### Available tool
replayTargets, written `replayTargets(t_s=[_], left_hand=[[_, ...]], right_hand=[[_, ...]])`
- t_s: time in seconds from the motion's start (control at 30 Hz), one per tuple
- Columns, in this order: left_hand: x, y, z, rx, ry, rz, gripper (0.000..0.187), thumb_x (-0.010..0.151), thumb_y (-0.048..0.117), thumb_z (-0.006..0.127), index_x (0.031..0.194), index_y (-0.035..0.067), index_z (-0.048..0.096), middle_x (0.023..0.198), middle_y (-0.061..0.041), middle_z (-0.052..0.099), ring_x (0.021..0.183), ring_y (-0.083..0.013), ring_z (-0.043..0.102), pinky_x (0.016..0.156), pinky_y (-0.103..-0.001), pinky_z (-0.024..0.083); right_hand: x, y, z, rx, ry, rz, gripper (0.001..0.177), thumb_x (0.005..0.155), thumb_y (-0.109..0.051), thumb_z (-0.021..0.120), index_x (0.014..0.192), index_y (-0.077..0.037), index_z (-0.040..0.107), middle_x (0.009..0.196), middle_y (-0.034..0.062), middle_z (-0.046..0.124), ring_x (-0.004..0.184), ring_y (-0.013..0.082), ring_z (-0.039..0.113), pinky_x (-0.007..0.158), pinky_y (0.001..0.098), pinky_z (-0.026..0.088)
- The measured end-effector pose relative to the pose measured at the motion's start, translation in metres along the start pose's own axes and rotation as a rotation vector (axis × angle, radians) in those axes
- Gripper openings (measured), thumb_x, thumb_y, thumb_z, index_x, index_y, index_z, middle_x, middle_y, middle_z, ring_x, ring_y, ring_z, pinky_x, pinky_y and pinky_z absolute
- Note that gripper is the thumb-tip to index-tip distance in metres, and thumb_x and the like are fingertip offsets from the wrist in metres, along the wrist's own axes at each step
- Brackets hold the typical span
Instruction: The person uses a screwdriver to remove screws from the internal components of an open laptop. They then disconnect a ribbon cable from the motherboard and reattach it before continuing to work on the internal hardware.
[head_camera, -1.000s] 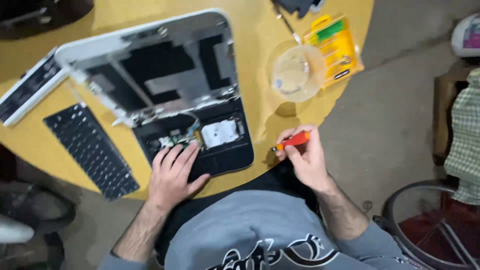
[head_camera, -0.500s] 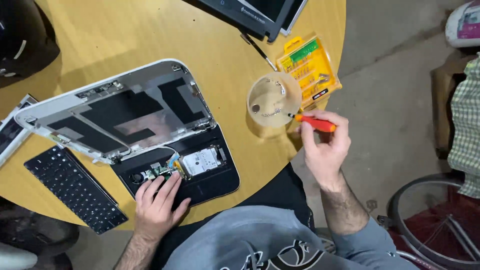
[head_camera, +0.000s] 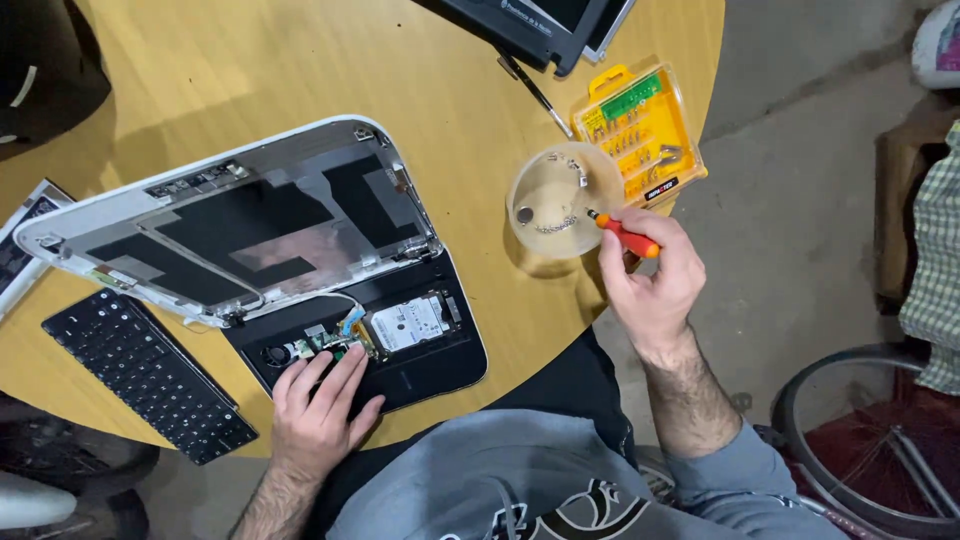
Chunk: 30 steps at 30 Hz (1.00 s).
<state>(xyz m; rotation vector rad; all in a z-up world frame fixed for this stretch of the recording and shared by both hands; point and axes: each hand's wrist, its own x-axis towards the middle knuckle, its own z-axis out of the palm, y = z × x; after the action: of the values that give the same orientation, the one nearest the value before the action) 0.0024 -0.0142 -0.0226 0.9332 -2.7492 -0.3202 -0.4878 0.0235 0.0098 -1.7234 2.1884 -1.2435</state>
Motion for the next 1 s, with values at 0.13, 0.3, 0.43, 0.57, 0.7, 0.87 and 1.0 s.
replayTargets(t_s=[0.13,0.3,0.43,0.57,0.7,0.87,1.0], left_hand=[[0.0,0.0,0.0,-0.003,0.0,-0.005,0.054,0.115,0.05,0.082,0.153,0.013,0.085,0.163,0.0,0.08,0.139,-0.0327,0.075,0.125,-0.057,0.058],[-0.002,-0.001,0.0,-0.002,-0.012,-0.006,0.056,0.112,0.048,0.087,0.155,0.012,0.085,0.165,0.0,0.079,0.141,-0.0321,0.074,0.124,-0.057,0.059],[-0.004,0.0,0.002,0.016,-0.015,-0.013,0.054,0.113,0.049,0.084,0.153,0.012,0.086,0.164,0.001,0.08,0.142,-0.0312,0.073,0.124,-0.057,0.059],[-0.003,0.0,0.002,0.015,-0.02,-0.014,0.052,0.114,0.048,0.084,0.152,0.013,0.087,0.164,0.001,0.08,0.143,-0.0305,0.072,0.126,-0.057,0.057],[-0.008,-0.001,0.004,0.026,-0.034,-0.018,0.055,0.112,0.047,0.087,0.155,0.013,0.085,0.166,0.002,0.079,0.145,-0.0305,0.07,0.126,-0.057,0.058],[-0.005,0.0,0.002,0.018,-0.033,-0.016,0.051,0.115,0.046,0.083,0.155,0.013,0.085,0.165,0.002,0.078,0.146,-0.0292,0.068,0.128,-0.055,0.055],[-0.008,-0.001,0.005,0.038,-0.018,-0.01,0.052,0.116,0.046,0.082,0.155,0.013,0.086,0.164,0.002,0.078,0.147,-0.0288,0.066,0.129,-0.054,0.056]], right_hand=[[-0.004,0.002,0.001,0.001,-0.013,0.021,0.018,0.118,0.003,0.086,0.126,0.006,0.07,0.122,0.0253,0.086,0.113,0.0392,0.087,0.108,0.0491,0.068],[-0.007,0.003,0.002,0.018,-0.007,0.025,0.023,0.117,0.003,0.09,0.13,0.003,0.071,0.123,0.0214,0.087,0.112,0.0351,0.087,0.103,0.0455,0.07],[-0.011,0.005,0.002,0.005,-0.007,0.039,0.025,0.116,0.0,0.092,0.131,0.003,0.072,0.125,0.0208,0.088,0.115,0.0333,0.089,0.105,0.0425,0.072],[-0.013,0.006,0.001,0.016,-0.022,0.05,0.024,0.115,-0.002,0.092,0.129,0.002,0.073,0.123,0.0164,0.089,0.113,0.0303,0.09,0.102,0.0408,0.072],[-0.011,0.003,0.0,0.083,0.007,0.047,0.023,0.115,0.001,0.09,0.129,0.005,0.071,0.12,0.0211,0.088,0.113,0.0339,0.089,0.103,0.0422,0.072],[-0.016,0.002,-0.003,0.157,0.054,0.104,0.024,0.116,0.003,0.085,0.131,0.004,0.065,0.118,0.026,0.084,0.11,0.0384,0.087,0.106,0.047,0.07],[-0.017,0.008,-0.004,0.193,0.051,0.071,0.026,0.116,0.001,0.084,0.134,0.005,0.065,0.118,0.0276,0.083,0.11,0.0391,0.088,0.105,0.0482,0.073]])
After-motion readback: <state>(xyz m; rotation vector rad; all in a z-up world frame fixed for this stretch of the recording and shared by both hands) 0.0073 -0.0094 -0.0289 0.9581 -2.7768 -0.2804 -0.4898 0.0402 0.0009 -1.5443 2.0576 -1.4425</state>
